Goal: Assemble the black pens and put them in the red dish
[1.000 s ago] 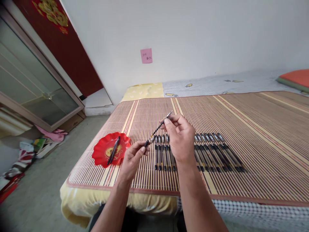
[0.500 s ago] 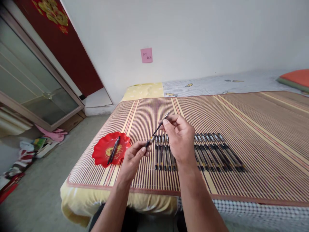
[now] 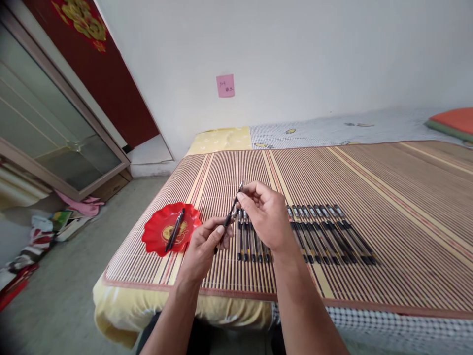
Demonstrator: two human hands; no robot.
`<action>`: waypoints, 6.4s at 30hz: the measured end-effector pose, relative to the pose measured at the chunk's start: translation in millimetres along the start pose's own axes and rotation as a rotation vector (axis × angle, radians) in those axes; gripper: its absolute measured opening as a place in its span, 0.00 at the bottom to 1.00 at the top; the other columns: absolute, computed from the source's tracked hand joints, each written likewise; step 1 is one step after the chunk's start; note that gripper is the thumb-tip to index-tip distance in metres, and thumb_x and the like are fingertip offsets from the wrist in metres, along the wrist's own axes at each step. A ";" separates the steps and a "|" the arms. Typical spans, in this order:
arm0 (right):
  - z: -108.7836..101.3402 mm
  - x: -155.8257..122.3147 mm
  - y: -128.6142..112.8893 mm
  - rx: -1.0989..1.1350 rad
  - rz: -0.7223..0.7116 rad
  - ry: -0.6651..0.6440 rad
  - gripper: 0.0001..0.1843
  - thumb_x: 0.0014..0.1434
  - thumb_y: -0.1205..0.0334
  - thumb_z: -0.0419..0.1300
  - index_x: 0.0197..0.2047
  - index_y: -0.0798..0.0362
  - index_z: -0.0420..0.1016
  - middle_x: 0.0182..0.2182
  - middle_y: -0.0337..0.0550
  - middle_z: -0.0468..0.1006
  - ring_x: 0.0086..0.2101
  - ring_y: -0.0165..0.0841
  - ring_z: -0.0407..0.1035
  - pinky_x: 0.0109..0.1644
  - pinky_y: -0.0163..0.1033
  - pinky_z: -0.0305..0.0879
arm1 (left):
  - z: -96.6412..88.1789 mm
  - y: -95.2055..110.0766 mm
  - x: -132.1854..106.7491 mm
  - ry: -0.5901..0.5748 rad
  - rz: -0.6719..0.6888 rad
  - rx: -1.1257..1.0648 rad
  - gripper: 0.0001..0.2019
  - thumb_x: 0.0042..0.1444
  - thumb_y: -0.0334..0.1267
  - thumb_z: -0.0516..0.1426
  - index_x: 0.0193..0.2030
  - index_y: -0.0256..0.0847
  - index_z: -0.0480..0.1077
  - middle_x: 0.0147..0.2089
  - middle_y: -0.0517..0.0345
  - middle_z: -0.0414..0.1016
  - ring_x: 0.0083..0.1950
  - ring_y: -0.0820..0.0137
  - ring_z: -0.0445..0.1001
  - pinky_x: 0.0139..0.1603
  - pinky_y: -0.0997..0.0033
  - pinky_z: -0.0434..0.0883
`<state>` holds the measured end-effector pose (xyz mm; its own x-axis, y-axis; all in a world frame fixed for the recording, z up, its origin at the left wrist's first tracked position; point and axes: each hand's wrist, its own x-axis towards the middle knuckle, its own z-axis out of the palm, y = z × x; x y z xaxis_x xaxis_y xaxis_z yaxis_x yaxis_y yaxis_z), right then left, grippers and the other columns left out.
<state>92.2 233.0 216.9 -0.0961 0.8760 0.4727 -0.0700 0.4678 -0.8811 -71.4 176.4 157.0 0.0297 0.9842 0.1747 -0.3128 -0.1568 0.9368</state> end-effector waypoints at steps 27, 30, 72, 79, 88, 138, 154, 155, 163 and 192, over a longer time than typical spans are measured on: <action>-8.1 2.7 4.1 -0.090 0.115 -0.352 0.11 0.68 0.54 0.59 0.43 0.50 0.80 0.35 0.42 0.82 0.37 0.34 0.77 0.43 0.40 0.72 | 4.2 7.7 -2.6 -0.013 -0.061 -0.147 0.13 0.62 0.44 0.65 0.47 0.38 0.75 0.32 0.59 0.79 0.25 0.79 0.71 0.26 0.80 0.64; -6.1 2.4 1.5 -0.085 0.123 -0.371 0.10 0.67 0.57 0.60 0.45 0.50 0.81 0.38 0.43 0.83 0.40 0.35 0.77 0.46 0.41 0.73 | 4.0 8.0 -3.4 -0.022 -0.060 -0.143 0.12 0.63 0.44 0.64 0.47 0.38 0.75 0.32 0.59 0.80 0.25 0.79 0.72 0.26 0.80 0.64; -3.4 4.5 14.3 0.001 0.196 -0.330 0.16 0.57 0.47 0.71 0.31 0.51 0.77 0.30 0.40 0.79 0.32 0.33 0.72 0.37 0.38 0.68 | 16.4 11.2 -3.7 0.079 -0.127 -0.249 0.17 0.50 0.39 0.72 0.40 0.38 0.72 0.29 0.62 0.78 0.25 0.77 0.74 0.28 0.76 0.69; -8.2 4.3 2.1 -0.029 0.132 -0.419 0.10 0.66 0.54 0.61 0.42 0.47 0.83 0.40 0.43 0.84 0.43 0.36 0.76 0.50 0.43 0.71 | 16.7 11.5 -3.2 0.062 -0.121 -0.241 0.16 0.51 0.40 0.72 0.40 0.38 0.72 0.30 0.61 0.78 0.25 0.76 0.74 0.27 0.76 0.69; -5.1 5.1 10.7 0.008 0.197 -0.355 0.16 0.59 0.46 0.69 0.32 0.50 0.77 0.32 0.41 0.79 0.34 0.33 0.73 0.39 0.39 0.70 | 17.5 10.9 -3.6 0.069 -0.123 -0.247 0.16 0.50 0.40 0.72 0.40 0.38 0.72 0.29 0.62 0.78 0.25 0.76 0.74 0.28 0.76 0.69; 7.2 3.9 15.9 -0.011 0.112 -0.324 0.15 0.61 0.48 0.67 0.33 0.51 0.79 0.30 0.40 0.79 0.34 0.33 0.72 0.41 0.40 0.68 | 16.8 8.6 -8.8 0.237 0.058 0.122 0.08 0.59 0.37 0.66 0.42 0.39 0.73 0.28 0.61 0.81 0.31 0.72 0.82 0.36 0.74 0.78; 28.0 1.6 62.5 -0.761 0.131 -0.383 0.23 0.69 0.70 0.48 0.59 0.53 0.79 0.54 0.53 0.80 0.54 0.43 0.72 0.56 0.50 0.66 | -14.8 23.0 -0.1 0.418 0.155 0.090 0.12 0.56 0.40 0.68 0.41 0.38 0.72 0.32 0.60 0.81 0.29 0.74 0.81 0.33 0.76 0.78; 30.6 0.6 66.9 -0.899 0.135 -0.415 0.25 0.67 0.74 0.47 0.59 0.55 0.79 0.54 0.54 0.80 0.54 0.43 0.71 0.56 0.49 0.65 | -18.6 23.4 0.7 0.424 0.152 0.065 0.12 0.56 0.40 0.68 0.41 0.38 0.72 0.33 0.60 0.81 0.29 0.74 0.81 0.33 0.76 0.77; 45.2 -8.0 81.9 -1.254 0.145 -0.642 0.22 0.63 0.80 0.48 0.48 0.56 0.81 0.52 0.53 0.80 0.51 0.45 0.67 0.50 0.44 0.57 | -28.0 21.7 1.9 0.426 0.133 -0.035 0.12 0.55 0.38 0.68 0.41 0.38 0.72 0.33 0.60 0.81 0.29 0.74 0.80 0.32 0.77 0.76; 72.5 -18.6 81.3 -0.958 0.224 -0.624 0.06 0.60 0.72 0.62 0.40 0.55 0.76 0.40 0.51 0.81 0.39 0.40 0.74 0.42 0.40 0.62 | -22.4 22.5 3.8 0.342 0.068 -0.056 0.13 0.56 0.43 0.67 0.41 0.38 0.72 0.33 0.59 0.82 0.28 0.73 0.80 0.28 0.76 0.73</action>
<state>16.3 246.2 137.7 -0.5020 0.8649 -0.0039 0.7634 0.4409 -0.4720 -99.5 178.5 172.0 -0.3099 0.9437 0.1155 -0.3545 -0.2274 0.9070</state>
